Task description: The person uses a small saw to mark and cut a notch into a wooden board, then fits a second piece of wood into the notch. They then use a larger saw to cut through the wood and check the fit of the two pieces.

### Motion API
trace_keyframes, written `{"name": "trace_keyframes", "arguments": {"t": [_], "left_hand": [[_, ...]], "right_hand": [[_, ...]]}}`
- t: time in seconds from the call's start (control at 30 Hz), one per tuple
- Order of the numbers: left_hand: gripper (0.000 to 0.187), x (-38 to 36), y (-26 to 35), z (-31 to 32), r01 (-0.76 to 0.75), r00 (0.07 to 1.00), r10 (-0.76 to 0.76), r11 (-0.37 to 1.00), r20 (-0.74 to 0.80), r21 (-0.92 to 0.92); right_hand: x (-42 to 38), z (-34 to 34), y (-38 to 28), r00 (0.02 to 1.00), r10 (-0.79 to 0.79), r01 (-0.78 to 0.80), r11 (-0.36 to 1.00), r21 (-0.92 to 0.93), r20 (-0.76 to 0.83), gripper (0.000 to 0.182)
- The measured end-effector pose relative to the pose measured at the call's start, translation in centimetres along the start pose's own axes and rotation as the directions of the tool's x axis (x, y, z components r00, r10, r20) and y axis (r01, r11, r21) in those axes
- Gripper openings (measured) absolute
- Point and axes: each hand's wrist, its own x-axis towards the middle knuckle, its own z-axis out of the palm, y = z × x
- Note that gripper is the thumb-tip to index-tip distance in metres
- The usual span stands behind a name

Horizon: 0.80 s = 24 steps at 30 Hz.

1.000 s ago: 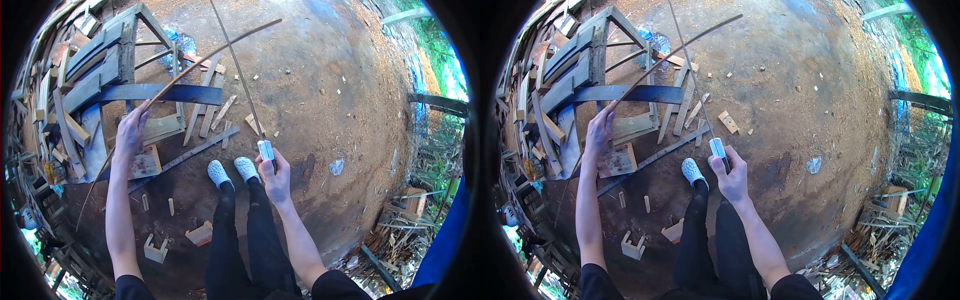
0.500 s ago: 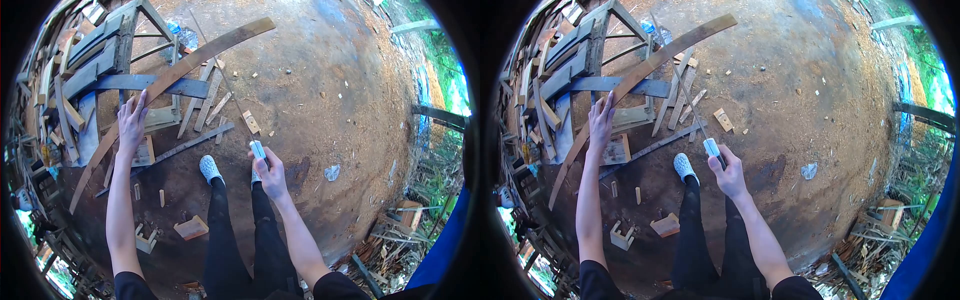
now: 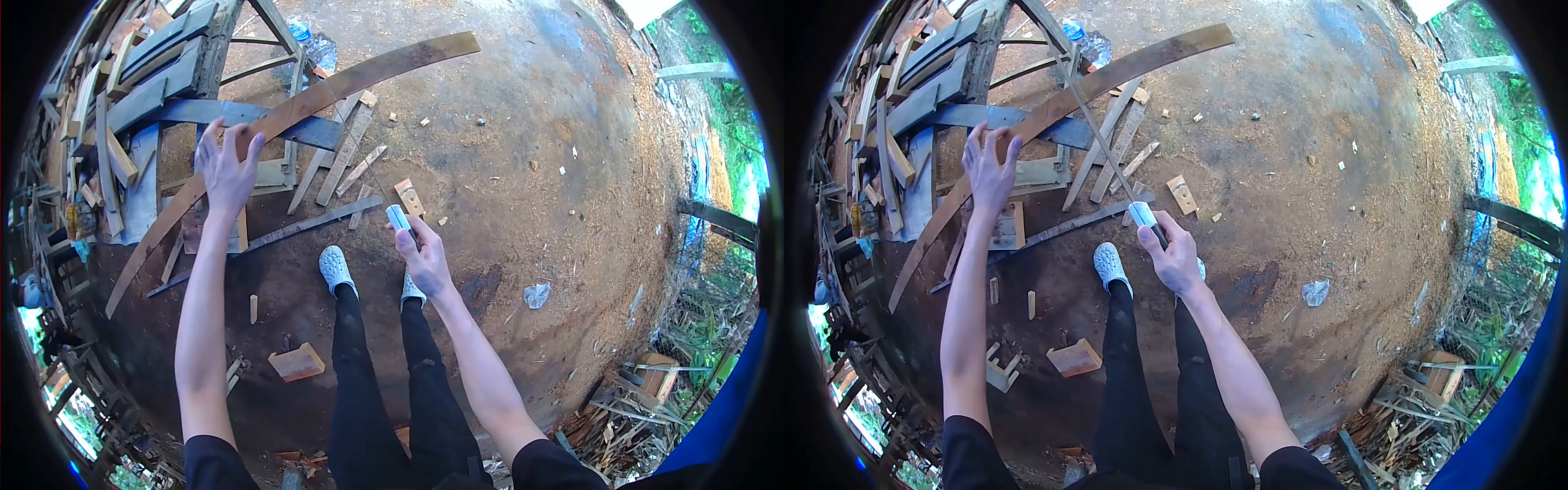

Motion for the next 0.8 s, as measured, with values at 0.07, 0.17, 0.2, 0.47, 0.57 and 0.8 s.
{"name": "trace_keyframes", "arguments": {"t": [0.07, 0.17, 0.2, 0.47, 0.57, 0.8], "left_hand": [[0.046, 2.2, 2.5, 0.7, 0.056, 0.998, -0.055, 0.998, -0.013, 0.009], [0.050, 5.3, 5.3, 3.4, 0.039, 0.998, -0.039, 0.999, -0.040, -0.017], [0.050, 5.9, 6.0, 4.7, 0.058, 0.998, -0.058, 0.995, 0.001, -0.078], [0.062, 6.7, 7.1, 5.3, 0.123, 0.978, -0.113, 0.991, 0.173, -0.049], [0.060, 7.2, 7.4, 4.6, 0.141, 0.957, -0.127, 0.989, 0.262, -0.035], [0.060, 7.5, 7.8, 4.1, 0.174, 0.935, -0.156, 0.984, 0.320, -0.029]], "right_hand": [[-0.2, -0.2, -0.2, 1.000, -0.026, 0.026, 0.999, -0.019, 0.001, 0.047], [-0.2, -0.8, 0.5, 1.000, -0.028, 0.028, 0.999, -0.027, 0.003, 0.047], [-0.2, -0.9, 0.8, 1.000, -0.008, 0.008, 1.000, -0.013, 0.006, 0.047], [0.1, -0.4, 0.7, 1.000, 0.008, -0.008, 1.000, -0.014, 0.020, 0.042], [0.0, 0.4, 0.5, 1.000, -0.011, 0.011, 1.000, -0.018, -0.009, 0.040], [0.6, 1.1, 3.2, 0.993, -0.057, 0.058, 0.998, 0.001, -0.105, 0.042]]}}
